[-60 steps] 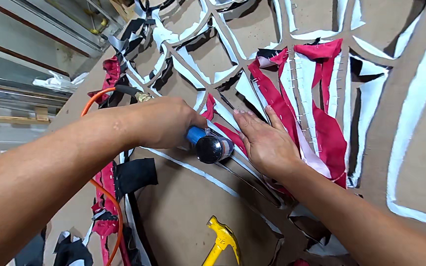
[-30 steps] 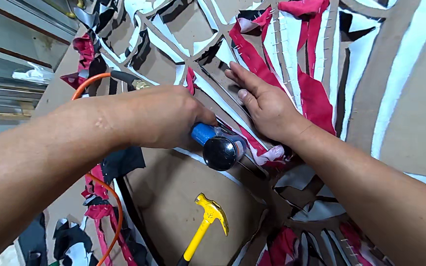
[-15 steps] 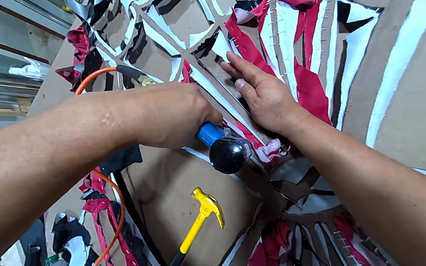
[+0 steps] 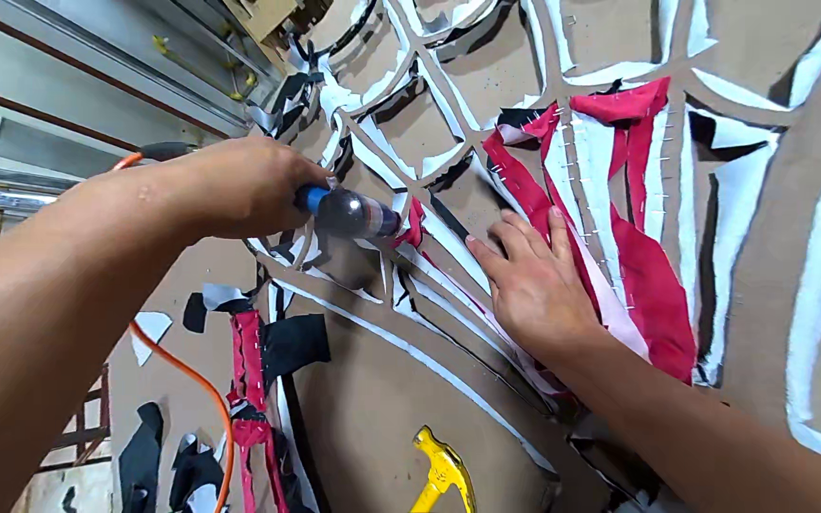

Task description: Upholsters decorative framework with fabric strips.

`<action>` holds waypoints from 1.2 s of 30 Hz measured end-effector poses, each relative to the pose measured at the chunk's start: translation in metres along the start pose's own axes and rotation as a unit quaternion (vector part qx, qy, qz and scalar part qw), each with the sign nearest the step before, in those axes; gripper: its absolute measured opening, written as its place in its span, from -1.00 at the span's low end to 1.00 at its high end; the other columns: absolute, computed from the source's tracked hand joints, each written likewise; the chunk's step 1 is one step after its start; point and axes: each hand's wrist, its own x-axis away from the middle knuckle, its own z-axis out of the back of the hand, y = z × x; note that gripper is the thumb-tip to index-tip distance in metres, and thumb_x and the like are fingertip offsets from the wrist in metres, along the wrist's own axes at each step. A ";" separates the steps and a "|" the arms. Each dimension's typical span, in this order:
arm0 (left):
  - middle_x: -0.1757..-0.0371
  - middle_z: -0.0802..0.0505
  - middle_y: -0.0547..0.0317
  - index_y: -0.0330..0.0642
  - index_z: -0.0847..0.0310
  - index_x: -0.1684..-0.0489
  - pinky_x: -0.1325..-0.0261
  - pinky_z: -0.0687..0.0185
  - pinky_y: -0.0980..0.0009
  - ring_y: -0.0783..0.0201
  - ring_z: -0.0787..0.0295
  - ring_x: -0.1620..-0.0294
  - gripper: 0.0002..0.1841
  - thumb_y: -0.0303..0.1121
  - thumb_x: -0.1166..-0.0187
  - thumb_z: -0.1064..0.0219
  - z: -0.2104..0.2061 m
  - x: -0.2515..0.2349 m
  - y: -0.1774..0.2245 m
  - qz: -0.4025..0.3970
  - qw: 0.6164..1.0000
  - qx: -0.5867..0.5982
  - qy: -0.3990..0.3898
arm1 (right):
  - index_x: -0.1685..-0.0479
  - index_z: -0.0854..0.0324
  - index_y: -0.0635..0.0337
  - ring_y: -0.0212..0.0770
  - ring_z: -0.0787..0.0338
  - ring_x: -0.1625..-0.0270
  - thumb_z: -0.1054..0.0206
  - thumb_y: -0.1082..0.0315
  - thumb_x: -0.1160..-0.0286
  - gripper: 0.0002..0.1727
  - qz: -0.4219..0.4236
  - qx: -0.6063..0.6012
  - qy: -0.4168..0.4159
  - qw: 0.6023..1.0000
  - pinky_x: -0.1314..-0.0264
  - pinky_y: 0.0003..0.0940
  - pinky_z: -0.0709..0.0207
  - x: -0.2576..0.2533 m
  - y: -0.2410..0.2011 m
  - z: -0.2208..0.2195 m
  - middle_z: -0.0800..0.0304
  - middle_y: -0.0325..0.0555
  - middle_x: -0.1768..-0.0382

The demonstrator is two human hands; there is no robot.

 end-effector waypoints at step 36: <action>0.03 -0.90 0.49 0.29 -0.85 0.02 -0.10 -0.80 0.20 0.39 -0.83 -0.03 -0.69 -0.35 -0.30 -0.55 -0.004 -0.063 0.082 -0.242 0.970 0.012 -0.024 | -0.58 -0.57 0.11 -0.10 -0.20 -0.87 0.10 0.29 -0.82 -0.50 0.030 -0.130 -0.002 0.991 -0.95 -0.05 0.02 -0.016 0.038 0.020 -0.46 -0.16 -0.71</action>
